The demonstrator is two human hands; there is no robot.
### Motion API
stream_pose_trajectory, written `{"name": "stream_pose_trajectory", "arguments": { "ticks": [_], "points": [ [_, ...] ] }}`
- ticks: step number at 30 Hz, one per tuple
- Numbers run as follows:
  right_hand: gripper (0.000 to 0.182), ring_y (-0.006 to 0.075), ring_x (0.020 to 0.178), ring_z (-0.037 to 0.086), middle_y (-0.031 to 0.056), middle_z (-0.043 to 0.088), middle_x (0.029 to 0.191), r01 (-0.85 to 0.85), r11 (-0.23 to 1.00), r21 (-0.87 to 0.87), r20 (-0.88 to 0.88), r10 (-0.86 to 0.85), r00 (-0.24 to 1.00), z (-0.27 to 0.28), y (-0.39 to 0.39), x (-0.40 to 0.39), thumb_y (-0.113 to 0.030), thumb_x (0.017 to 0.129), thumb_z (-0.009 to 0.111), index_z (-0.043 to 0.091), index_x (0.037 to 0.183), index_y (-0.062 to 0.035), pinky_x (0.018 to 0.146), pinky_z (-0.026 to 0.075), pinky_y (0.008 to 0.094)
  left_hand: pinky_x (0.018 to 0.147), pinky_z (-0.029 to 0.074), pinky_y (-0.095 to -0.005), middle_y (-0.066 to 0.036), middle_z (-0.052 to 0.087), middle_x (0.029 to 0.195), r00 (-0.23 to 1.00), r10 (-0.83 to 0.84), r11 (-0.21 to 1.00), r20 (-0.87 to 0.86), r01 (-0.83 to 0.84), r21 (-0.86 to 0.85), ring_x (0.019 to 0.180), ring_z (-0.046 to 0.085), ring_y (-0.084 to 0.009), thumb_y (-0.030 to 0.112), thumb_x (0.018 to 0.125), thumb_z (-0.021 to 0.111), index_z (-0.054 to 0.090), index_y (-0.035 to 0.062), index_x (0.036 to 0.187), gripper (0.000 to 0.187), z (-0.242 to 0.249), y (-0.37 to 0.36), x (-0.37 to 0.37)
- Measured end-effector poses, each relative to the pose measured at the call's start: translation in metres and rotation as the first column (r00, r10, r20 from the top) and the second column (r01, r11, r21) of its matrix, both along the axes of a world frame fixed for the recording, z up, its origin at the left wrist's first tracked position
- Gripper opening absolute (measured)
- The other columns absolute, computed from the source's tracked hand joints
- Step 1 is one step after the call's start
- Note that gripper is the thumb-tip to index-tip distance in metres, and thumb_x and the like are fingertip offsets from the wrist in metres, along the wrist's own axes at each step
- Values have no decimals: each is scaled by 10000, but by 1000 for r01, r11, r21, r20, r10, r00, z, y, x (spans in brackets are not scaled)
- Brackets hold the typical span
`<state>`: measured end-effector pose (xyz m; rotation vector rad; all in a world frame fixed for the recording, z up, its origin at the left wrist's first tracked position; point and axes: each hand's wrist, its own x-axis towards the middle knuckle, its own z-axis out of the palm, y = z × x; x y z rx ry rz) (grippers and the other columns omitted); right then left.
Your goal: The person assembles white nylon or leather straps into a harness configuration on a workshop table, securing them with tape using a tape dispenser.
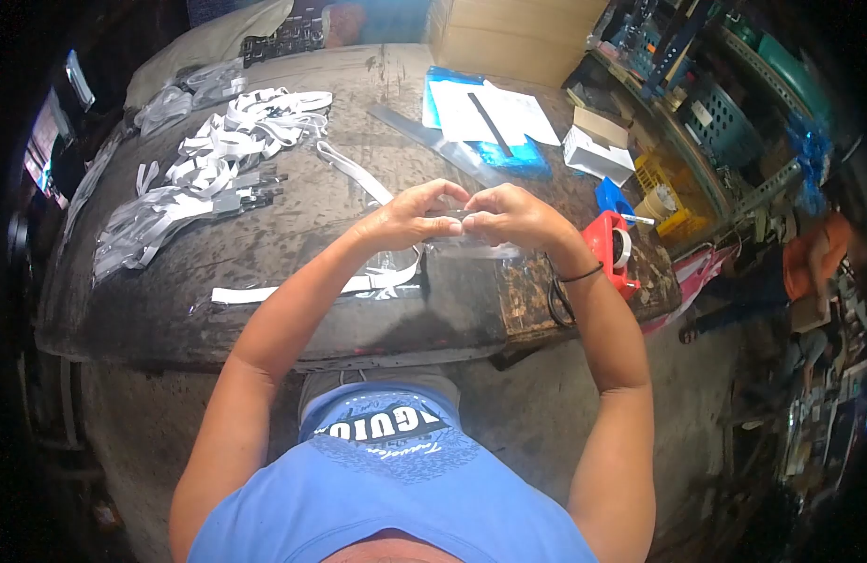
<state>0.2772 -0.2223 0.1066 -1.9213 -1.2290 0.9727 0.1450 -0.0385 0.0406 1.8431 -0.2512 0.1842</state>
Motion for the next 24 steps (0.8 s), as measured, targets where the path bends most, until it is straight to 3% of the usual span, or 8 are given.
{"name": "stream_pose_trajectory", "arguments": {
  "ticks": [3, 5, 6, 12, 17, 21, 23, 24],
  "points": [
    [263, 42, 673, 548, -14, 619, 825, 19, 1000, 13, -28, -18, 999, -4, -15, 3, -227, 926, 665, 647, 1052, 3, 620, 468, 206, 833, 474, -278, -70, 668, 978, 992, -13, 996, -123, 2, -88, 921, 609, -114, 287, 963, 630, 533, 41, 1266, 402, -3, -2, -2],
    [371, 93, 710, 596, 38, 650, 831, 75, 997, -1, -53, -75, 996, -7, -27, 6, -297, 895, 666, 657, 1032, 48, 632, 496, 250, 718, 473, -255, -27, 648, 888, 971, -187, 955, -147, 144, -260, 810, 585, -78, 305, 950, 645, 597, 29, 1179, 362, -24, 4, 8],
    [365, 103, 712, 601, 42, 656, 839, 72, 997, 1, -91, -71, 993, -10, -32, 10, -294, 898, 657, 659, 1026, 48, 640, 499, 253, 681, 456, -244, -16, 650, 853, 978, -158, 979, -134, 138, -147, 773, 582, -73, 290, 948, 644, 644, 26, 1074, 293, -25, 5, 10],
    [360, 149, 740, 637, 92, 676, 827, 69, 997, -39, 102, -65, 993, -14, -51, 8, -270, 875, 660, 667, 1027, 56, 652, 520, 293, 624, 429, -250, 8, 631, 752, 969, -141, 987, -201, 122, -101, 706, 566, -66, 278, 939, 648, 657, 24, 903, 257, -33, -17, 20],
    [372, 182, 722, 642, 113, 667, 812, 39, 986, -159, 234, -1, 972, -9, -47, -5, -294, 863, 654, 669, 1032, 38, 657, 528, 302, 689, 468, -258, -6, 641, 809, 953, -166, 986, -253, 159, -51, 763, 602, -86, 254, 942, 654, 662, 8, 980, 249, -38, -22, 17],
    [361, 178, 726, 641, 109, 661, 794, 29, 982, -187, 193, 8, 981, -11, -54, -1, -279, 877, 648, 658, 1048, 40, 661, 527, 298, 600, 431, -253, 2, 626, 720, 969, -158, 982, -189, 134, -133, 678, 559, -65, 256, 933, 643, 658, 17, 907, 241, -38, -21, 9],
    [356, 165, 767, 640, 96, 664, 845, 8, 991, -131, -6, -8, 1000, -16, -57, 4, -266, 905, 634, 632, 1091, 38, 680, 529, 294, 603, 431, -251, 4, 629, 722, 970, -151, 985, -193, 131, -113, 678, 561, -64, 254, 931, 645, 660, 19, 912, 236, -34, -18, 7],
    [356, 165, 767, 640, 96, 664, 845, 6, 991, -132, -4, -7, 1000, -13, -58, 2, -266, 905, 634, 632, 1091, 38, 680, 529, 294, 607, 431, -248, 5, 633, 723, 970, -143, 988, -197, 127, -90, 678, 563, -64, 253, 929, 648, 662, 22, 918, 232, -31, -16, 7]
  ]
}}
